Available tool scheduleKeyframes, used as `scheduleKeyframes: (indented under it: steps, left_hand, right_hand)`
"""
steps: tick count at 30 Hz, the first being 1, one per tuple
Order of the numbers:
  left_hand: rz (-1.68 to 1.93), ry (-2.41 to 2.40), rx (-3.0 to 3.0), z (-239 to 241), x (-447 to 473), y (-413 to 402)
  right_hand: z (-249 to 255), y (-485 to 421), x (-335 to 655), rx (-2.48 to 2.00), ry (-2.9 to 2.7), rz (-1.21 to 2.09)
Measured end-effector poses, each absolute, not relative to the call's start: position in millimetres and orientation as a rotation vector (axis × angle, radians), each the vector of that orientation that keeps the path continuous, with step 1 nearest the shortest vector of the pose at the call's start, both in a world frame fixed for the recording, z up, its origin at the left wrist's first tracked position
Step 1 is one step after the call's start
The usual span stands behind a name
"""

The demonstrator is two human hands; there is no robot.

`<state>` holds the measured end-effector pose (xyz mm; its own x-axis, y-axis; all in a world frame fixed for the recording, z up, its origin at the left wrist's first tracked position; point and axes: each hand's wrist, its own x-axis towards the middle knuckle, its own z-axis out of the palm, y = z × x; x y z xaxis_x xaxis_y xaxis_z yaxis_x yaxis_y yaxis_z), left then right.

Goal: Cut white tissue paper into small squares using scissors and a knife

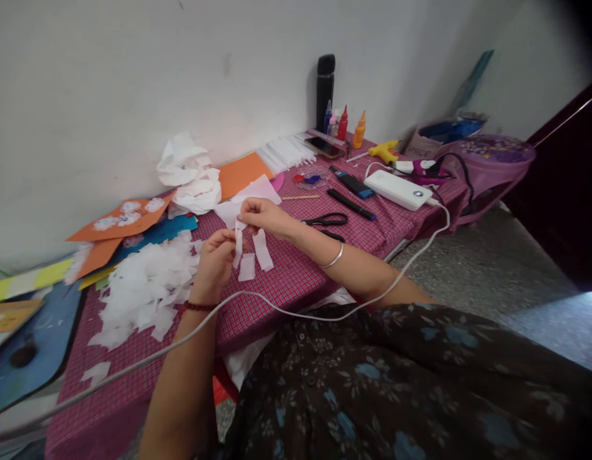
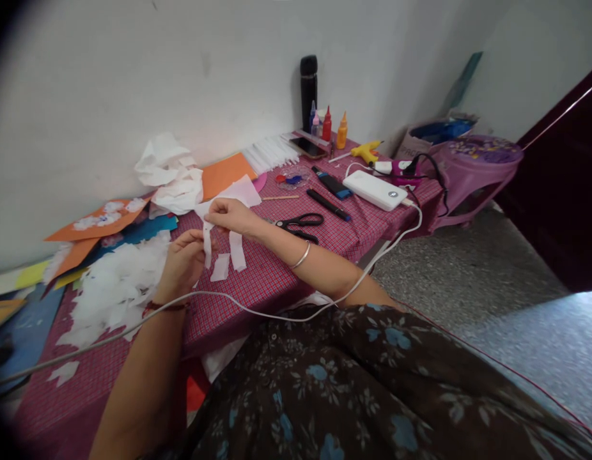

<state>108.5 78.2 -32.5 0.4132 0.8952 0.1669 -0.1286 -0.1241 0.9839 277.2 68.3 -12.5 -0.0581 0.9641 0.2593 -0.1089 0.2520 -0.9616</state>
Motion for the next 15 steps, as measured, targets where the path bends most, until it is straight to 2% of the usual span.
scheduleKeyframes:
  steps: [8,15]
  left_hand:
    - [0.779,0.617,1.215,-20.6,114.0,73.3]
    - [0.799,0.711,1.274,-27.3,108.3,72.9]
  right_hand:
    - [-8.5,65.8,281.4,-0.85,-1.31,1.152]
    - [-9.6,68.0,283.2,-0.812,-1.335,1.184]
